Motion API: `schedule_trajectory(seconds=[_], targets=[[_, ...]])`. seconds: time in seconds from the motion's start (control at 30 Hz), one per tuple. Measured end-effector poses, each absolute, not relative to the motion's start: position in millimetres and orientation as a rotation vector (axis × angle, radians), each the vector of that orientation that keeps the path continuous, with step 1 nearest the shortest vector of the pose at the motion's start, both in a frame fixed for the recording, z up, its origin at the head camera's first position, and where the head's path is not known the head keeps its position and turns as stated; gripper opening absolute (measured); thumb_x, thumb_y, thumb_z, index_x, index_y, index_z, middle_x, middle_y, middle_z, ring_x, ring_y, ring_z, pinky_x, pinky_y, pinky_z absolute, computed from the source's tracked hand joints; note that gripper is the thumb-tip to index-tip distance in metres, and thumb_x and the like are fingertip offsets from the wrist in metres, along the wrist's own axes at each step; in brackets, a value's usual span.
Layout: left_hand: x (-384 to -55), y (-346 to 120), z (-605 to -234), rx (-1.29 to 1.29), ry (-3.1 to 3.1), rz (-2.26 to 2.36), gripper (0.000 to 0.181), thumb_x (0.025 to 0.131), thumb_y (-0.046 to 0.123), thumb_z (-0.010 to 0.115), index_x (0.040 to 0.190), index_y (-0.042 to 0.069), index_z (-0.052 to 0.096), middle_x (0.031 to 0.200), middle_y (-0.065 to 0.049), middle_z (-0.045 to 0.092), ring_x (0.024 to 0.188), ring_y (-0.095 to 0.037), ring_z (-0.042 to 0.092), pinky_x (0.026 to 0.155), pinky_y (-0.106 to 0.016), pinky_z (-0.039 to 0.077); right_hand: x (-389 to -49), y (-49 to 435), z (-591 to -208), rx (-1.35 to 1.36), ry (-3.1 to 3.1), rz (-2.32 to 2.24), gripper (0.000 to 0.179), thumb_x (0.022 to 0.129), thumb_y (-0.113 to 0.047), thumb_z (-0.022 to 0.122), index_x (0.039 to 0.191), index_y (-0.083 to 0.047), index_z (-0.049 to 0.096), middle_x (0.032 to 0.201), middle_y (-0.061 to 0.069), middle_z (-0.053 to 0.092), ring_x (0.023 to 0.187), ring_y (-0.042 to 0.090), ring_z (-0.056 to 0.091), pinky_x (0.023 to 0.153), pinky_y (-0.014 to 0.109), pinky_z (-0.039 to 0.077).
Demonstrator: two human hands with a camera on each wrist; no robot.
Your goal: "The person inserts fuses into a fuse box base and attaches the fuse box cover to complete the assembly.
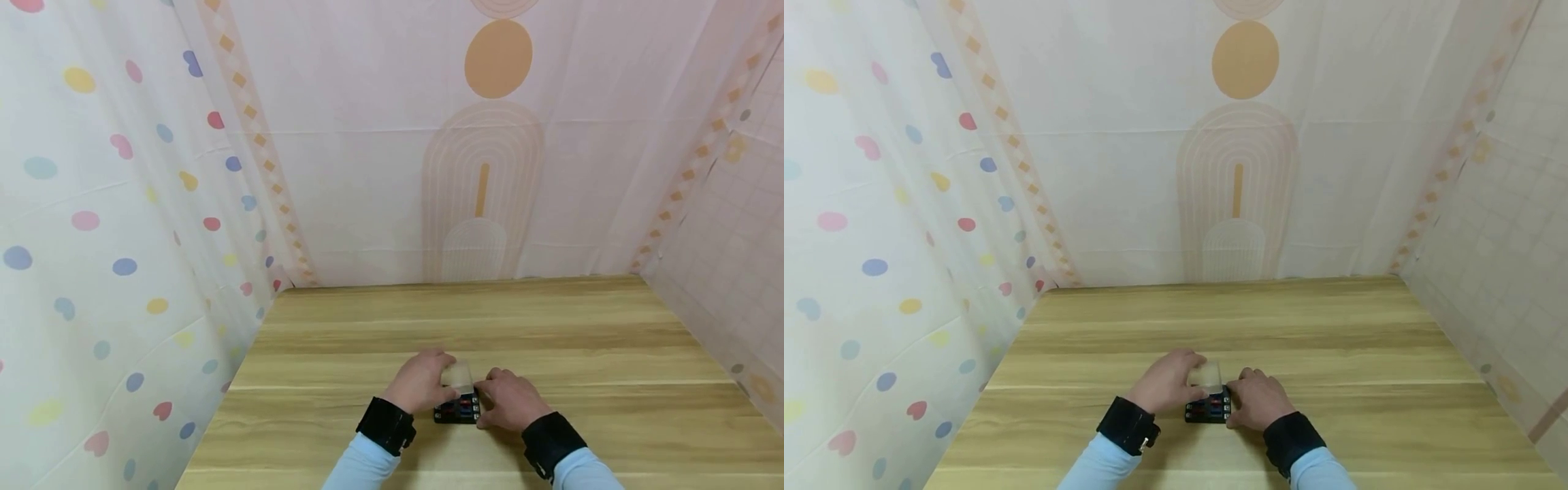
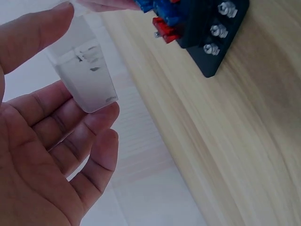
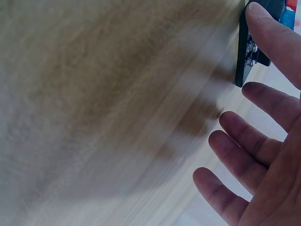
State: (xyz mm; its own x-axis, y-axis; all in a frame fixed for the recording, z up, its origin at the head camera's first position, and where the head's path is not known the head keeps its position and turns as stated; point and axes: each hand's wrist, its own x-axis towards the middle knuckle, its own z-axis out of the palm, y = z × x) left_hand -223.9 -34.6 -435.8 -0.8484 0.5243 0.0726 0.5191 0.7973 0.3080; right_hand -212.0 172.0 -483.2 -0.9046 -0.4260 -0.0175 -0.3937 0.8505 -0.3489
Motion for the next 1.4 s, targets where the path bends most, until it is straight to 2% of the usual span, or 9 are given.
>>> schedule_trajectory(seconds=[0.1, 0.3, 0.47, 0.77, 1.4], targets=[[-223, -35, -436, 0.875, 2.96, 0.483, 0.053, 0.08, 0.03, 0.083, 0.124, 0.006, 0.066, 0.12, -0.008, 0.065, 0.104, -0.018, 0.061, 0.087, -0.031, 0.05, -213, 171, -482, -0.669, 2.943, -0.524, 0.059, 0.066, -0.033, 0.091, 0.116, -0.007, 0.072, 0.1, 0.005, 0.059, 0.088, 0.024, 0.054, 0.075, 0.046, 0.048], [-223, -34, -440, 0.907, 2.929, 0.519, 0.047, 0.073, 0.023, 0.087, 0.114, 0.007, 0.069, 0.1, 0.001, 0.066, 0.081, -0.008, 0.056, 0.072, -0.024, 0.048, -212, 170, -481, -0.676, 2.952, -0.522, 0.058, 0.066, -0.031, 0.091, 0.116, -0.009, 0.073, 0.099, 0.005, 0.059, 0.087, 0.024, 0.054, 0.072, 0.046, 0.047], [-221, -32, -443, 0.865, 2.899, 0.52, 0.047, 0.071, 0.024, 0.091, 0.11, 0.008, 0.071, 0.091, 0.005, 0.063, 0.074, -0.005, 0.053, 0.067, -0.022, 0.046, -211, 169, -480, -0.667, 2.947, -0.521, 0.057, 0.067, -0.03, 0.091, 0.116, -0.009, 0.073, 0.1, 0.005, 0.058, 0.088, 0.024, 0.054, 0.072, 0.045, 0.047], [-220, -28, -454, 0.862, 2.898, 0.451, 0.041, 0.069, 0.026, 0.092, 0.102, 0.011, 0.072, 0.086, 0.007, 0.061, 0.072, -0.005, 0.052, 0.066, -0.022, 0.046, -211, 169, -478, -0.648, 2.944, -0.516, 0.055, 0.068, -0.03, 0.091, 0.116, -0.01, 0.074, 0.101, 0.005, 0.058, 0.088, 0.024, 0.054, 0.074, 0.046, 0.047], [-217, -26, -474, 0.924, 2.908, 0.342, 0.043, 0.071, 0.031, 0.09, 0.105, 0.012, 0.073, 0.088, 0.005, 0.062, 0.074, -0.007, 0.052, 0.069, -0.023, 0.046, -208, 169, -480, -0.632, 2.928, -0.521, 0.059, 0.067, -0.03, 0.092, 0.119, -0.009, 0.071, 0.103, 0.005, 0.058, 0.091, 0.024, 0.054, 0.077, 0.047, 0.048]])
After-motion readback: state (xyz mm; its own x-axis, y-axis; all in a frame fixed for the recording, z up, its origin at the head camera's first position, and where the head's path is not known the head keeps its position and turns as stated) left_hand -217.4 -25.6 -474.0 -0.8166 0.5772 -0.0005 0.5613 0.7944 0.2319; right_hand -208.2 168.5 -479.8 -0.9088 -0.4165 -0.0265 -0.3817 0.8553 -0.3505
